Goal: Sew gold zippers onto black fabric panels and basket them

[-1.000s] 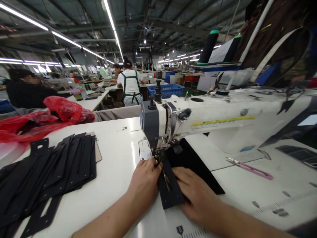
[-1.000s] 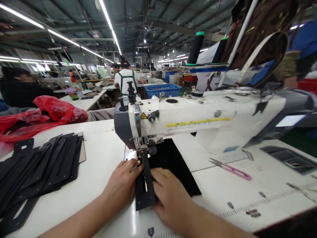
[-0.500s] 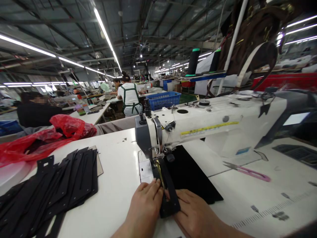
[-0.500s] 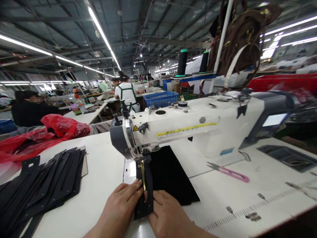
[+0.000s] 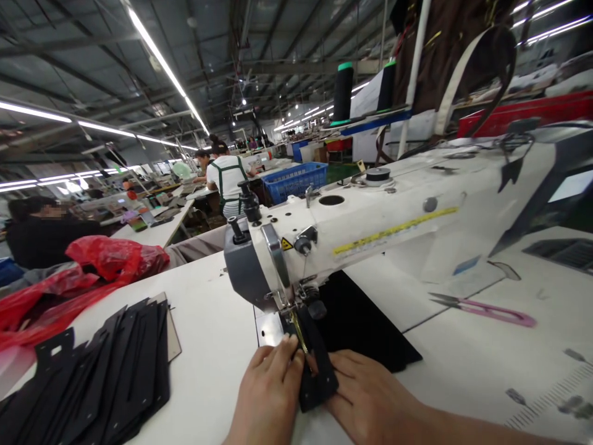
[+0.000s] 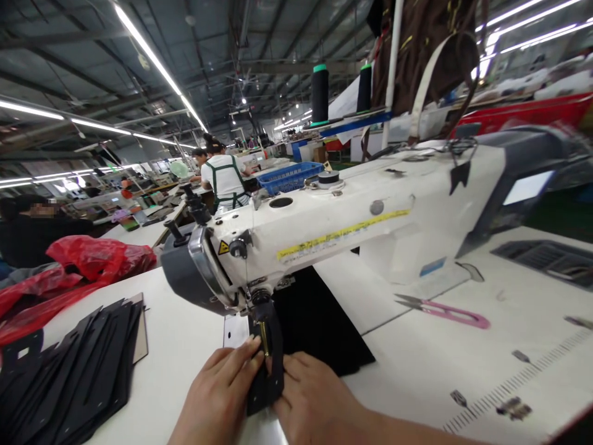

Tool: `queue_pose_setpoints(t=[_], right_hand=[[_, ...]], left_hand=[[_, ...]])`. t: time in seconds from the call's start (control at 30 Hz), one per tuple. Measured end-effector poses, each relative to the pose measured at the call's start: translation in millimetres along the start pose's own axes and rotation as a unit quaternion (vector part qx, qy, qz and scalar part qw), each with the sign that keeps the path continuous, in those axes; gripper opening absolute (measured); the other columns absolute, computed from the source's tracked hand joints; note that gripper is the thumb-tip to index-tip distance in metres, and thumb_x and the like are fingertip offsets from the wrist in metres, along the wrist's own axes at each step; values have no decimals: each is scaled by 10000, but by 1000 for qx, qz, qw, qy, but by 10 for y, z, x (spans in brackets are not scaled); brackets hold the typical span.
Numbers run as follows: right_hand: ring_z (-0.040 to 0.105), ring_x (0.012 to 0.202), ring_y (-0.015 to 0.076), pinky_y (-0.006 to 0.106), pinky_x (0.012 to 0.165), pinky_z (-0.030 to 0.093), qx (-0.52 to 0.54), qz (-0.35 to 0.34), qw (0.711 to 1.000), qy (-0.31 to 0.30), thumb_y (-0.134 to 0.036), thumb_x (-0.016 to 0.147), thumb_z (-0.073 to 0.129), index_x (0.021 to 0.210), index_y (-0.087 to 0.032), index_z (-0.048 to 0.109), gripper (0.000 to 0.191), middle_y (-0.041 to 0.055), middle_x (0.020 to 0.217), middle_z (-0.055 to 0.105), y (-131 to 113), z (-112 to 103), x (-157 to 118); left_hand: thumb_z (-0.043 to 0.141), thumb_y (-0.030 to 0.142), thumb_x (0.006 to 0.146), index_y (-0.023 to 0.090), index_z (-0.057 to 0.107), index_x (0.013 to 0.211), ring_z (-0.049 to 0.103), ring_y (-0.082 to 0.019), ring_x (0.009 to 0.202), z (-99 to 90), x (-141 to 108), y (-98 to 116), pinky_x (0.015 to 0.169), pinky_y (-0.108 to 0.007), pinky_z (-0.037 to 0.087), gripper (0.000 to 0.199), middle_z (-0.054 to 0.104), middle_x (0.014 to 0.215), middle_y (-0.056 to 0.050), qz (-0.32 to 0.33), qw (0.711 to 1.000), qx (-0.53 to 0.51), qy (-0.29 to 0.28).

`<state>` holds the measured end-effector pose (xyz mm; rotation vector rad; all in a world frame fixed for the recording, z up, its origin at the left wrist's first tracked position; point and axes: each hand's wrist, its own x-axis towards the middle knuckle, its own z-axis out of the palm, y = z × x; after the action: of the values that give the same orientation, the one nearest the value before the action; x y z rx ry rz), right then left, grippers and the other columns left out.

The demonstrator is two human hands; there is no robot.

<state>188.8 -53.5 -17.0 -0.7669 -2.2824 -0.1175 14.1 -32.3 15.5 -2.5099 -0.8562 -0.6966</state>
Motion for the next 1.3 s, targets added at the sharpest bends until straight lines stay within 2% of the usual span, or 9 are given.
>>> queue_pose_setpoints(t=[0.23,0.43,0.6,0.73,0.8,0.9,0.97,1.3], right_hand=[[562,863,197,322,751,457,-23,-3,996,-82,-112,874,437,803,-133,639,215,104,836,654,116,22,96],[570,825,211,343,744,462,-38,-8,996,-82,-68,814,449,773,-131,635,201,103,835,658,193,20,191],[571,810,214,342,760,479,-48,-14,994,-93,-36,769,485,817,-112,638,178,85,860,654,242,-17,301],[579,856,224,343,823,482,-52,-3,995,-86,-51,782,518,856,-95,648,156,94,905,661,248,-5,310],[578,888,228,344,854,476,-54,-4,997,-48,-82,819,500,875,-92,655,164,103,938,662,227,23,259],[581,900,221,335,868,474,-61,-8,997,42,-108,891,401,875,-99,669,269,99,913,671,181,64,146],[586,892,211,324,864,479,-61,-3,996,62,-112,911,358,874,-106,676,320,92,890,677,158,71,89],[571,962,218,345,919,458,-15,-8,999,-35,-78,839,400,916,-96,666,277,110,962,662,246,-32,178]], left_hand=[[273,149,945,107,606,974,615,-190,720,113,-12,-147,611,-303,556,336,643,909,-120,-10,999,-36,-9],[429,105,838,195,598,960,589,-195,738,217,-16,-208,625,-304,552,227,590,903,-82,-67,996,-55,-33],[481,52,771,217,600,958,598,-214,743,308,28,-226,606,-319,552,275,579,908,-79,-85,995,-42,-32],[422,34,787,222,580,1043,619,-203,786,193,42,-238,646,-303,563,354,606,943,-77,-58,996,-46,-39],[399,61,821,205,572,1059,627,-194,819,97,5,-226,679,-288,566,328,627,969,-80,-38,997,-52,-44],[364,86,880,141,583,1010,645,-188,815,11,-75,-177,682,-274,567,260,655,971,-104,8,999,-38,-29],[341,80,904,120,593,966,656,-188,805,4,-108,-142,680,-278,567,262,667,956,-113,31,999,-20,-17],[313,79,924,116,610,925,653,-177,782,28,-32,-153,676,-281,564,299,669,902,-101,25,999,-8,-21]])
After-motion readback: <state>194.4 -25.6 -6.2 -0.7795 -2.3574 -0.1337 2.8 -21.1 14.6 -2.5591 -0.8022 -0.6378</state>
